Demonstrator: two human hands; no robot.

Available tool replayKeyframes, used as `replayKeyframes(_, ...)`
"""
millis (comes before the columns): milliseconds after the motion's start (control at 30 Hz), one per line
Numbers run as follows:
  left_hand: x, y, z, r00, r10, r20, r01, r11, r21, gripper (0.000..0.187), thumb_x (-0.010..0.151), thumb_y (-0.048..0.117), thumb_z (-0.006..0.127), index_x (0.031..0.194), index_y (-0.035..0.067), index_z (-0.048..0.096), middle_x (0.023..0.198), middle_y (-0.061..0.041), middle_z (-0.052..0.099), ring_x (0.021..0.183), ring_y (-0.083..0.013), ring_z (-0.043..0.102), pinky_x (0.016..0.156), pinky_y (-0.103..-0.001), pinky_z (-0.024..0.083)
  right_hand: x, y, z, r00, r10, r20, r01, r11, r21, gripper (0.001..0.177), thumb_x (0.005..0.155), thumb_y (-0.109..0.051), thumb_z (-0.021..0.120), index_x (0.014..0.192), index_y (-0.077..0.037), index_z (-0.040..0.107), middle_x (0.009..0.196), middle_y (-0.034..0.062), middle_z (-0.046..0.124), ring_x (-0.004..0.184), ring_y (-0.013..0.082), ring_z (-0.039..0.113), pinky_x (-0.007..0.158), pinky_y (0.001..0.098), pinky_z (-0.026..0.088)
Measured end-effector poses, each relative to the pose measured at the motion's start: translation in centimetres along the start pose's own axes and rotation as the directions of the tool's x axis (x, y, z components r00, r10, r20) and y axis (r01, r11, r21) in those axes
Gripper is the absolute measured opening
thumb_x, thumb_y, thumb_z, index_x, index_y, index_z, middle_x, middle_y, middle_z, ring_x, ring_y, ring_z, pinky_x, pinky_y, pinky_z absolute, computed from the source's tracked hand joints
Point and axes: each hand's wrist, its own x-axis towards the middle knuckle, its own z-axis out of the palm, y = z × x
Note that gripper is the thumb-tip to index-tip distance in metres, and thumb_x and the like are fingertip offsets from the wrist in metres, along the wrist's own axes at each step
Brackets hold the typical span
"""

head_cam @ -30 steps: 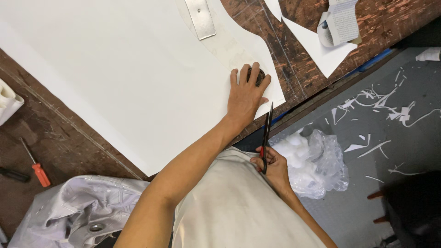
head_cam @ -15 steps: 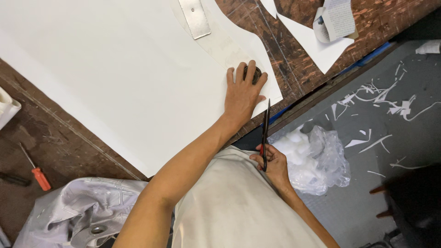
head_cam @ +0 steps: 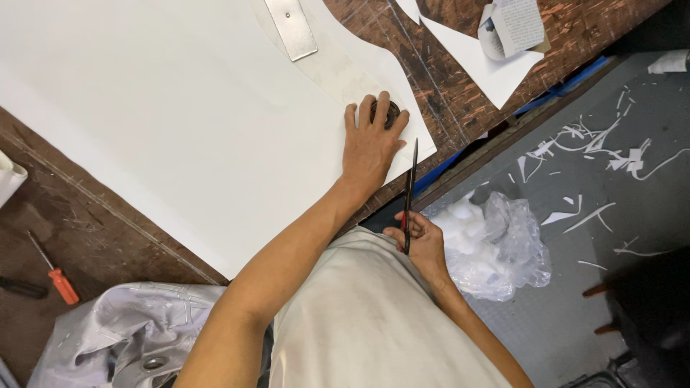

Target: The person uses scissors to cut a large sheet of white paper on a wooden table. They follow a pattern or template placed on the paper, making precise cuts along the edges. The person also uses a ruler and a marker to guide the cutting process.

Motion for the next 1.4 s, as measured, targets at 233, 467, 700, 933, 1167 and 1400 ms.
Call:
replayKeyframes(233, 0.1, 0.2, -0.2, 1.0, -0.005, 0.005, 0.005, 1.0, -0.01, 0.051, 0.083, 0.025, 0.08, 0.129, 0.015, 0.06, 0.145, -0.018, 0.044, 0.134, -0.0387, 0.039, 0.109, -0.06, 0.03, 0.3, 0.1, 0.0, 0.999, 0.026, -0.02, -0.026, 1.0, -0.015, 0.033, 0.08, -0.013, 0.086, 0.103, 0.0, 0.066, 0.069, -0.0006, 0.065, 0.052, 0.0049, 0.054, 0.047, 0.0207, 0.044)
replayKeyframes(467, 0.1, 0.1, -0.4, 1.0, 0.0, -0.004, 0.0, 0.999, -0.043, 0.047, 0.085, 0.022, 0.078, 0.128, 0.014, 0.061, 0.143, -0.019, 0.045, 0.133, -0.0398, 0.039, 0.108, -0.061, 0.03, 0.7, -1.2, -0.1, 0.999, 0.002, -0.037, -0.003, 0.999, -0.033, 0.033, 0.078, -0.013, 0.088, 0.102, -0.001, 0.068, 0.07, -0.0019, 0.065, 0.053, 0.0039, 0.053, 0.048, 0.0203, 0.042)
replayKeyframes(700, 0.0, -0.1, 0.3, 0.999, 0.005, -0.045, -0.006, 1.0, -0.011, 0.04, 0.089, 0.014, 0.073, 0.128, 0.015, 0.061, 0.144, -0.02, 0.046, 0.133, -0.0396, 0.04, 0.109, -0.061, 0.031, 1.2, -2.1, -0.2, 1.0, 0.009, -0.023, -0.009, 1.0, -0.005, 0.032, 0.079, -0.015, 0.087, 0.101, -0.002, 0.068, 0.069, -0.0025, 0.063, 0.055, 0.0021, 0.053, 0.047, 0.0194, 0.044)
replayKeyframes(933, 0.1, 0.0, 0.2, 1.0, 0.006, -0.023, -0.006, 1.0, 0.015, 0.046, 0.084, 0.004, 0.069, 0.128, 0.014, 0.062, 0.145, -0.02, 0.046, 0.133, -0.0396, 0.041, 0.11, -0.06, 0.031, 1.0, -2.9, -0.6, 0.998, 0.057, -0.031, -0.058, 0.997, -0.042, 0.034, 0.076, -0.016, 0.088, 0.101, -0.002, 0.069, 0.066, -0.0027, 0.063, 0.051, 0.0037, 0.054, 0.045, 0.0202, 0.042)
replayKeyframes(1167, 0.0, -0.1, 0.2, 1.0, 0.009, -0.027, -0.008, 1.0, 0.009, 0.052, 0.081, -0.002, 0.068, 0.13, 0.014, 0.063, 0.145, -0.02, 0.046, 0.133, -0.0398, 0.041, 0.11, -0.06, 0.032, 2.1, -3.8, -0.8, 1.0, 0.002, -0.021, -0.003, 0.999, -0.048, 0.035, 0.077, -0.018, 0.089, 0.101, -0.001, 0.069, 0.066, -0.0042, 0.062, 0.051, 0.0021, 0.051, 0.045, 0.0191, 0.04)
replayKeyframes(1400, 0.1, 0.2, 0.4, 0.999, -0.013, -0.033, 0.011, 0.999, -0.041, 0.045, 0.086, 0.017, 0.076, 0.128, 0.014, 0.063, 0.144, -0.019, 0.047, 0.133, -0.0396, 0.041, 0.11, -0.061, 0.031, 2.3, -3.5, -1.1, 0.999, -0.016, -0.041, 0.011, 0.993, -0.115, 0.036, 0.076, -0.018, 0.09, 0.101, -0.001, 0.069, 0.064, -0.0035, 0.062, 0.05, 0.002, 0.051, 0.044, 0.0194, 0.042)
